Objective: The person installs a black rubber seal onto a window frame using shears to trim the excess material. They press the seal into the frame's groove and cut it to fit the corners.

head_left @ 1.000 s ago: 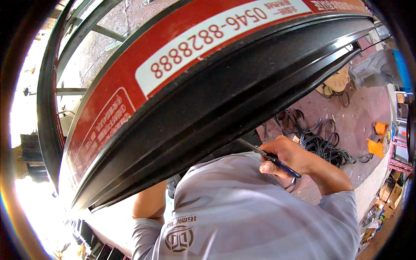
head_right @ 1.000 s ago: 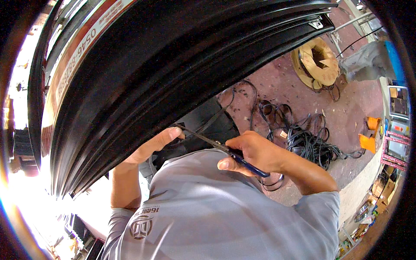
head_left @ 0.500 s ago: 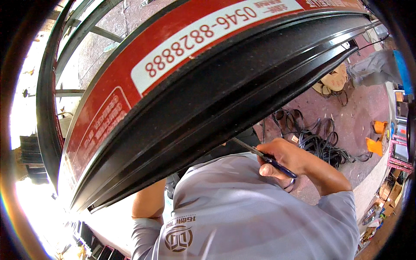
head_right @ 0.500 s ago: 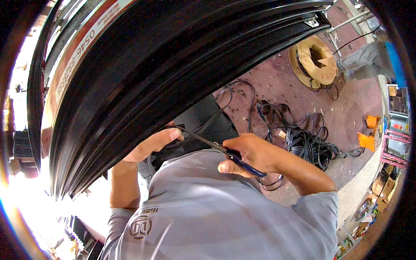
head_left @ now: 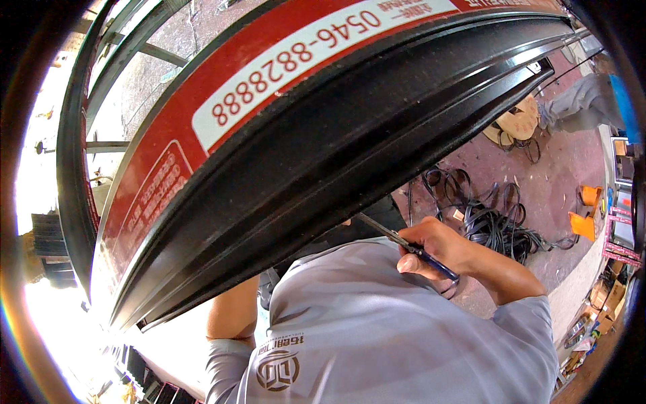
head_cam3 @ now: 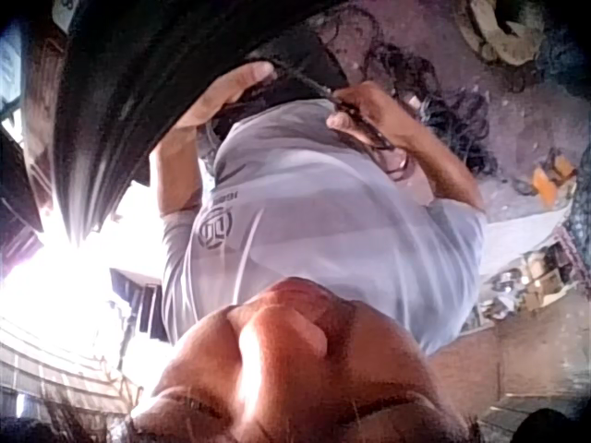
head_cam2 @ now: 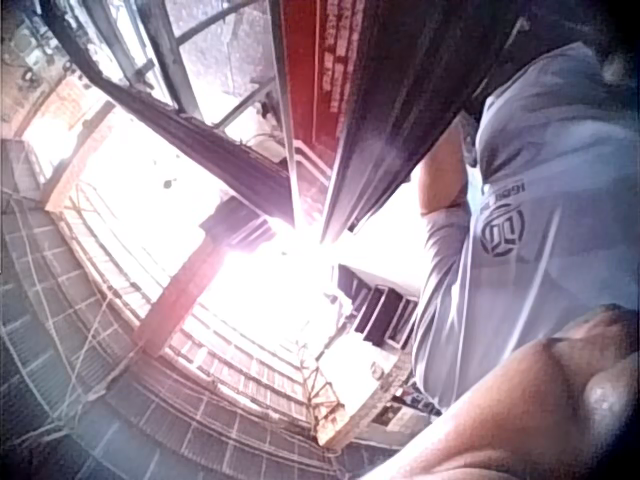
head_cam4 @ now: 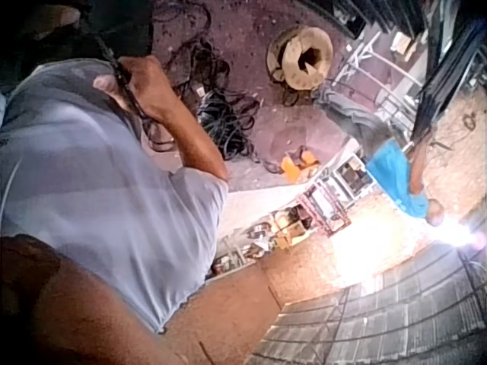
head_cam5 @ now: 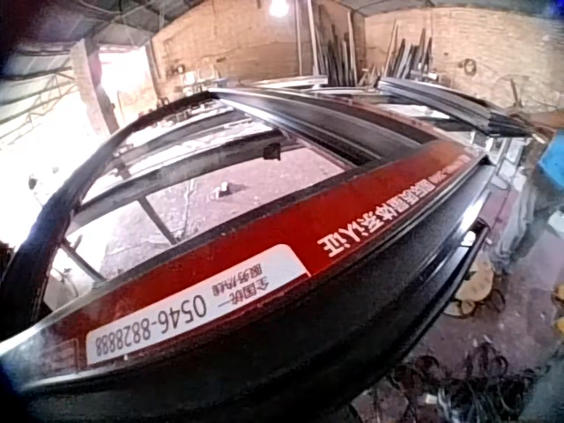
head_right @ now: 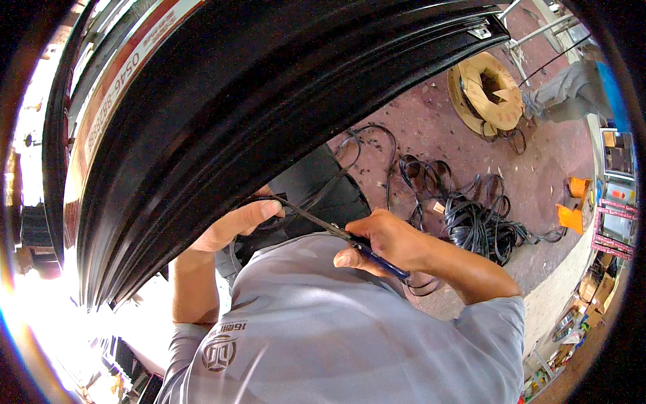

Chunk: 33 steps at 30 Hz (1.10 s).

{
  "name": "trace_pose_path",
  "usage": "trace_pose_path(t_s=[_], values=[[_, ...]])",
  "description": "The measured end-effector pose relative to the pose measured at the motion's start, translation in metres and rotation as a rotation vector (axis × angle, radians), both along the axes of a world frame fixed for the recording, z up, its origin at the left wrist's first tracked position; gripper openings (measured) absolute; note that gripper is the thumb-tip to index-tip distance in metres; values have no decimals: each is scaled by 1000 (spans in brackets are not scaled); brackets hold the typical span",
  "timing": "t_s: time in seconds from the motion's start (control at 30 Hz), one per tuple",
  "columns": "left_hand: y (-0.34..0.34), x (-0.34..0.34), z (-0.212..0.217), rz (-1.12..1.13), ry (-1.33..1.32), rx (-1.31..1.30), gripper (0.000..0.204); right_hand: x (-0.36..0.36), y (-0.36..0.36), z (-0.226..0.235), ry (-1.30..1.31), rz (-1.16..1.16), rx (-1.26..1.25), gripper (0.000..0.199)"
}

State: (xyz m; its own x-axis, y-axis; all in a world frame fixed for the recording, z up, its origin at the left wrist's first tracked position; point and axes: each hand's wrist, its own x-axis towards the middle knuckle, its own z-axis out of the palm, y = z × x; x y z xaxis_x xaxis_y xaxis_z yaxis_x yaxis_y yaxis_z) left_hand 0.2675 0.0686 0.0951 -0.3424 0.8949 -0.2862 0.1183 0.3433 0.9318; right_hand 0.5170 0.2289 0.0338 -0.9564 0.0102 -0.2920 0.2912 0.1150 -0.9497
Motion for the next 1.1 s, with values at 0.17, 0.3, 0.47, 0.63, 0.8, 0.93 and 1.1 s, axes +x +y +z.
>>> trace_pose_path(t_s=[0.17, 0.3, 0.47, 0.63, 0.8, 0.93, 1.1], values=[[-1, 3, -5, -20, 231, 216, 11, -2, 0, -3, -28, -84, -67, 64], [-1, 6, -11, 61, 277, 279, 11, -3, 10, -24, -155, -277, -74, 68], [-3, 6, -8, 114, 264, 291, 13, -15, 14, -82, -151, -495, 199, 71], [-6, -2, -9, 107, 300, 295, 14, -50, 29, -143, 42, -520, 363, 61], [-3, -9, -21, 70, 320, 311, 15, -114, 50, -144, 210, -538, 370, 50], [-15, -7, -33, 97, 343, 285, 15, -185, 65, -115, 336, -503, 351, 43], [-20, -2, -48, 82, 363, 253, 16, -265, 105, -86, 394, -652, 535, 38]])
